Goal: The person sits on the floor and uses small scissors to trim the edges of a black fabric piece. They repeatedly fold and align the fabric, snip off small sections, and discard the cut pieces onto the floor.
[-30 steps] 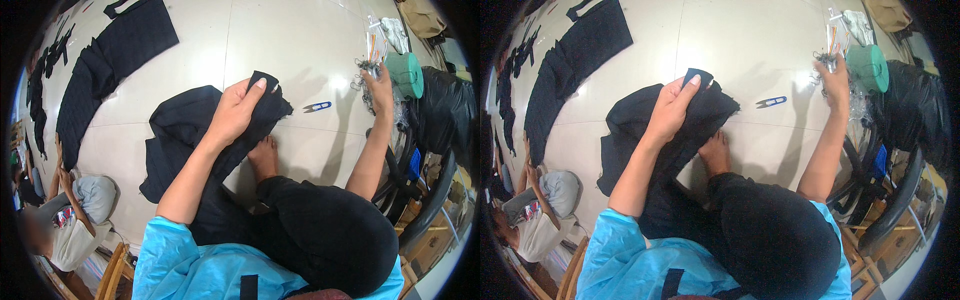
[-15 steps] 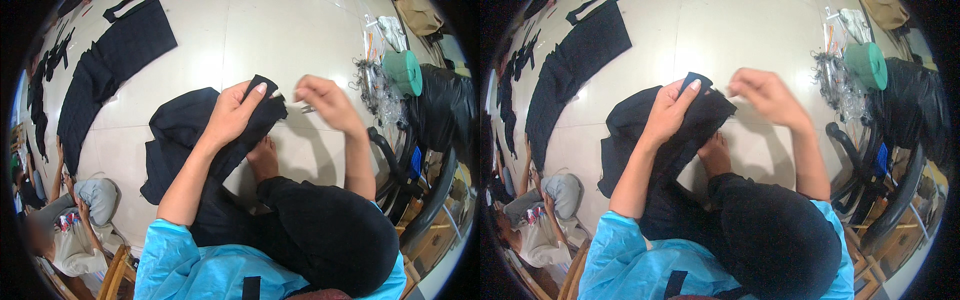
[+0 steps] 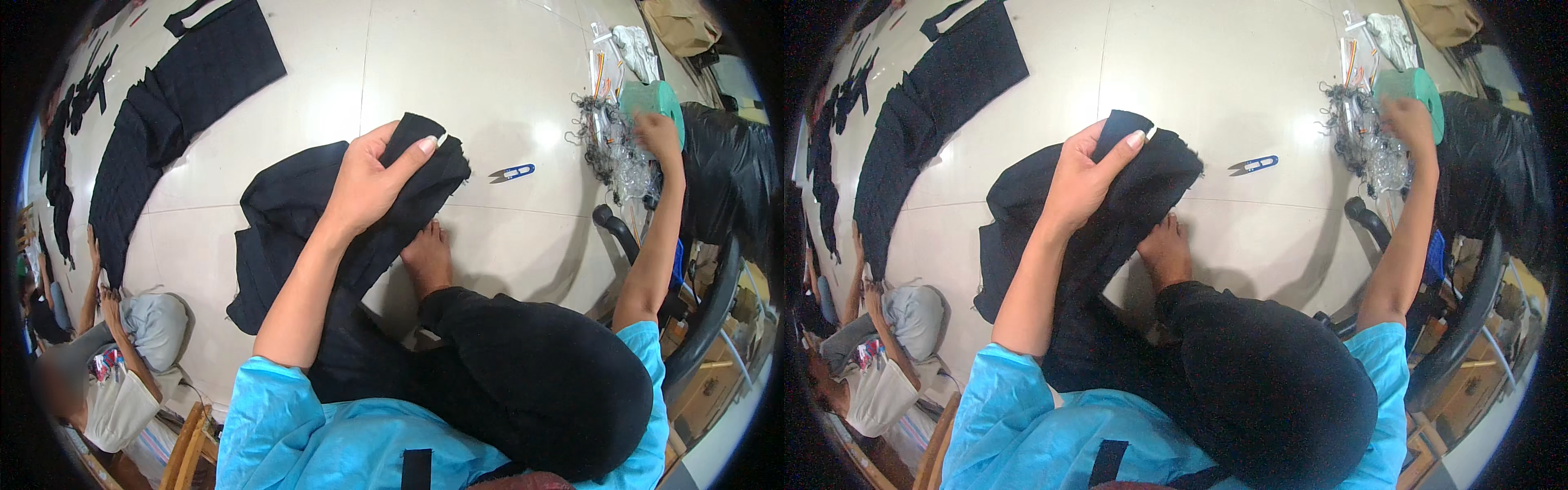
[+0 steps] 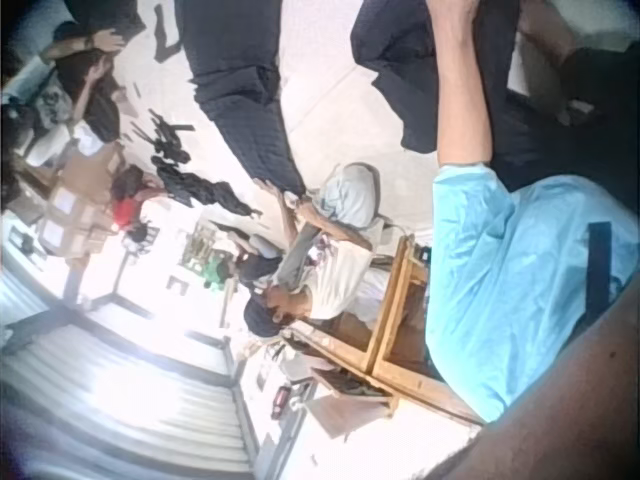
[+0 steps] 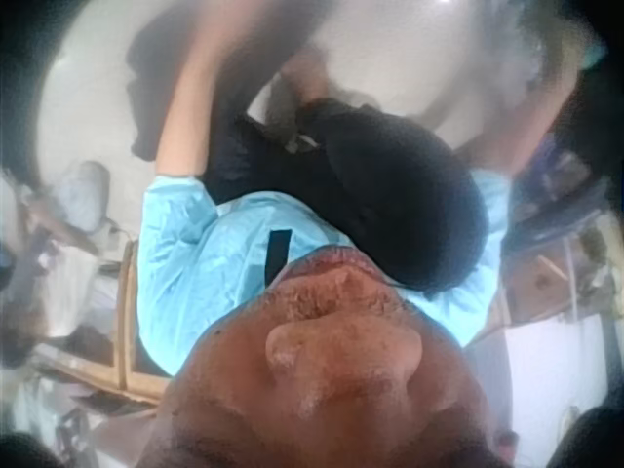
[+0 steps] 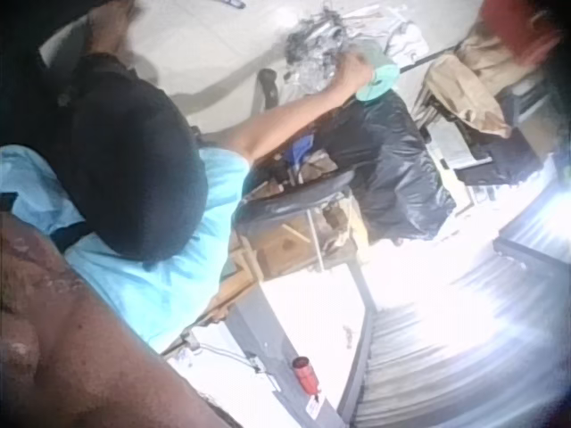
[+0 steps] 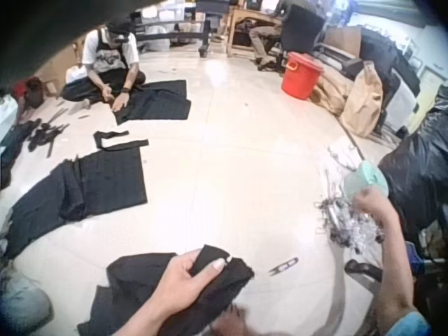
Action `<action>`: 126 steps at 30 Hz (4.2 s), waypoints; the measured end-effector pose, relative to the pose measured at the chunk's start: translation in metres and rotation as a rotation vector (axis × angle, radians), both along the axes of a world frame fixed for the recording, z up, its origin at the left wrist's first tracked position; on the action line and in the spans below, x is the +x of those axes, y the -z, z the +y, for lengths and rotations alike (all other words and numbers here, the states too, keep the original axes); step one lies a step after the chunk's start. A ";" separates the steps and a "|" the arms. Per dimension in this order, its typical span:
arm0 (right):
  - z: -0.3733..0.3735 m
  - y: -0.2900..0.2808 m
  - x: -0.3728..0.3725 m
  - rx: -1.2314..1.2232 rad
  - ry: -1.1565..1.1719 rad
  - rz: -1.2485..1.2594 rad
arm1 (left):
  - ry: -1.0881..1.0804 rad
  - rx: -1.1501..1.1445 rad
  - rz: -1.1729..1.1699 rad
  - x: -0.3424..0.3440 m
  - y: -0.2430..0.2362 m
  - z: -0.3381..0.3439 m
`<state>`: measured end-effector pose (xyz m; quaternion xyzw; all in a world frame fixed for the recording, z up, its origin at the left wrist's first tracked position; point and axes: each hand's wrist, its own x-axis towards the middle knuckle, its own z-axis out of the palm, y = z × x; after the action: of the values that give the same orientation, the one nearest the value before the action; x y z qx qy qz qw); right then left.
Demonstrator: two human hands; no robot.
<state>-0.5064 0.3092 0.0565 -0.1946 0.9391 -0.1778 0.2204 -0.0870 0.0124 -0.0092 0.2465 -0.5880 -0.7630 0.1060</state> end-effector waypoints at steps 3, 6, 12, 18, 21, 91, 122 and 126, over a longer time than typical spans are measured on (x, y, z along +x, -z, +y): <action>-0.042 0.013 0.049 -0.075 -0.205 0.135 | 0.028 0.015 -0.067 0.008 -0.002 -0.004; -0.084 0.026 0.090 -0.251 -0.292 0.352 | 0.067 0.063 -0.054 0.007 -0.002 -0.004; -0.150 0.058 0.243 -0.699 -0.498 -0.351 | 0.010 0.109 0.004 0.004 0.002 0.001; -0.152 0.061 0.288 -0.726 -0.228 -0.644 | -0.122 -0.138 0.079 0.002 0.027 0.006; -0.147 0.065 0.302 -0.774 -0.201 -0.410 | -0.247 -0.282 0.017 -0.003 0.021 0.012; -0.145 0.063 0.308 -0.931 0.020 -0.545 | 0.154 -0.074 -0.066 0.002 0.007 0.002; -0.154 0.060 0.310 -0.998 0.180 -0.756 | 0.082 0.175 -0.078 0.004 0.005 0.004; -0.154 0.052 0.312 -0.970 0.133 -0.774 | 0.108 0.208 -0.055 0.005 0.005 0.003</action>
<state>-0.1940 0.1556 0.0043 -0.1351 0.6138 -0.6549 0.4196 -0.0825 0.0159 -0.0147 0.2450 -0.5209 -0.8174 0.0225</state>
